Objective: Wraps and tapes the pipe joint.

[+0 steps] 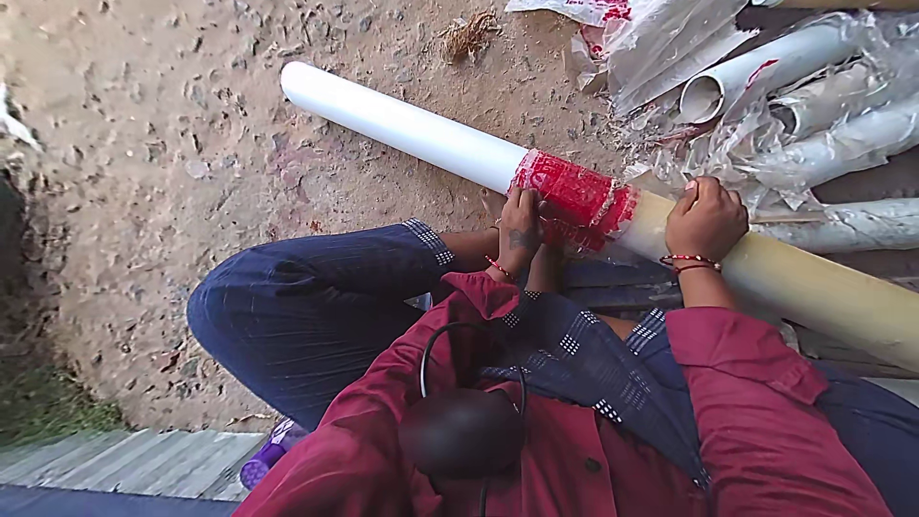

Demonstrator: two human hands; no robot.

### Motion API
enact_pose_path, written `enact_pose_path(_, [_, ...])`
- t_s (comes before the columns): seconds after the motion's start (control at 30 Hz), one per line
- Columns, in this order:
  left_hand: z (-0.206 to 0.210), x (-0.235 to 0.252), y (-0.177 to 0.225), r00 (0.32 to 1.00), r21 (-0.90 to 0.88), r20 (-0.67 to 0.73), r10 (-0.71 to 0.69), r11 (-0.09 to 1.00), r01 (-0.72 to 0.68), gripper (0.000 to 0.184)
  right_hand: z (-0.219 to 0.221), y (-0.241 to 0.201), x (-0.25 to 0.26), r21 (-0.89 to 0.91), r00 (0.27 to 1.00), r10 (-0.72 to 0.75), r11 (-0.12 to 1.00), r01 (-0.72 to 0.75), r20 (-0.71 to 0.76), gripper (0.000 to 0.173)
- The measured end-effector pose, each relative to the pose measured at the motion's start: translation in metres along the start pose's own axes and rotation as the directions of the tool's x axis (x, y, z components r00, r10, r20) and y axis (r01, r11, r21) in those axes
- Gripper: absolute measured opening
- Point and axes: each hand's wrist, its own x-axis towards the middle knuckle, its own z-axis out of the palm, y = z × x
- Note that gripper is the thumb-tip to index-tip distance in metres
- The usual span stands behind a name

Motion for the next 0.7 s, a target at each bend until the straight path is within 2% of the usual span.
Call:
enact_pose_path(0.03, [0.002, -0.006, 0.006, 0.999, -0.053, 0.035, 0.024, 0.998, -0.022, 0.016, -0.001, 0.000, 0.000, 0.005, 1.000, 0.004, 1.000, -0.004, 0.005, 0.041])
enact_pose_path(0.1, [0.013, -0.011, 0.003, 0.998, -0.218, -0.052, -0.022, 0.976, 0.010, 0.014, -0.001, 0.000, 0.002, 0.026, 1.000, 0.007, 1.000, -0.007, 0.012, 0.042])
enact_pose_path(0.13, [0.018, -0.010, -0.003, 0.988, -0.304, -0.114, -0.103, 0.950, 0.064, 0.017, 0.000, 0.000, 0.001, 0.028, 1.000, 0.005, 1.000, -0.006, 0.011, 0.042])
enact_pose_path(0.2, [0.010, -0.004, -0.012, 0.948, -0.401, -0.142, -0.285, 0.892, 0.208, 0.023, 0.000, 0.000, 0.001, 0.022, 1.000, 0.003, 1.000, -0.003, 0.005, 0.041])
enact_pose_path(0.27, [0.000, -0.002, -0.017, 0.926, -0.414, -0.141, -0.351, 0.870, 0.267, 0.023, -0.001, 0.000, 0.001, 0.027, 1.000, 0.003, 1.000, -0.003, 0.011, 0.041])
enact_pose_path(0.37, [0.002, -0.003, -0.023, 0.939, -0.404, -0.160, -0.305, 0.888, 0.220, 0.022, -0.002, 0.000, 0.007, 0.039, 0.999, 0.020, 0.999, -0.021, 0.028, 0.041])
enact_pose_path(0.57, [0.003, 0.003, -0.038, 0.976, -0.279, -0.194, -0.099, 0.959, 0.042, 0.019, -0.005, -0.003, 0.018, 0.041, 0.997, 0.067, 0.997, -0.068, 0.027, 0.042])
enact_pose_path(0.7, [0.003, 0.008, -0.031, 0.974, -0.289, -0.203, -0.101, 0.956, 0.039, 0.019, -0.004, -0.004, 0.020, 0.031, 0.997, 0.070, 0.997, -0.071, 0.023, 0.042])
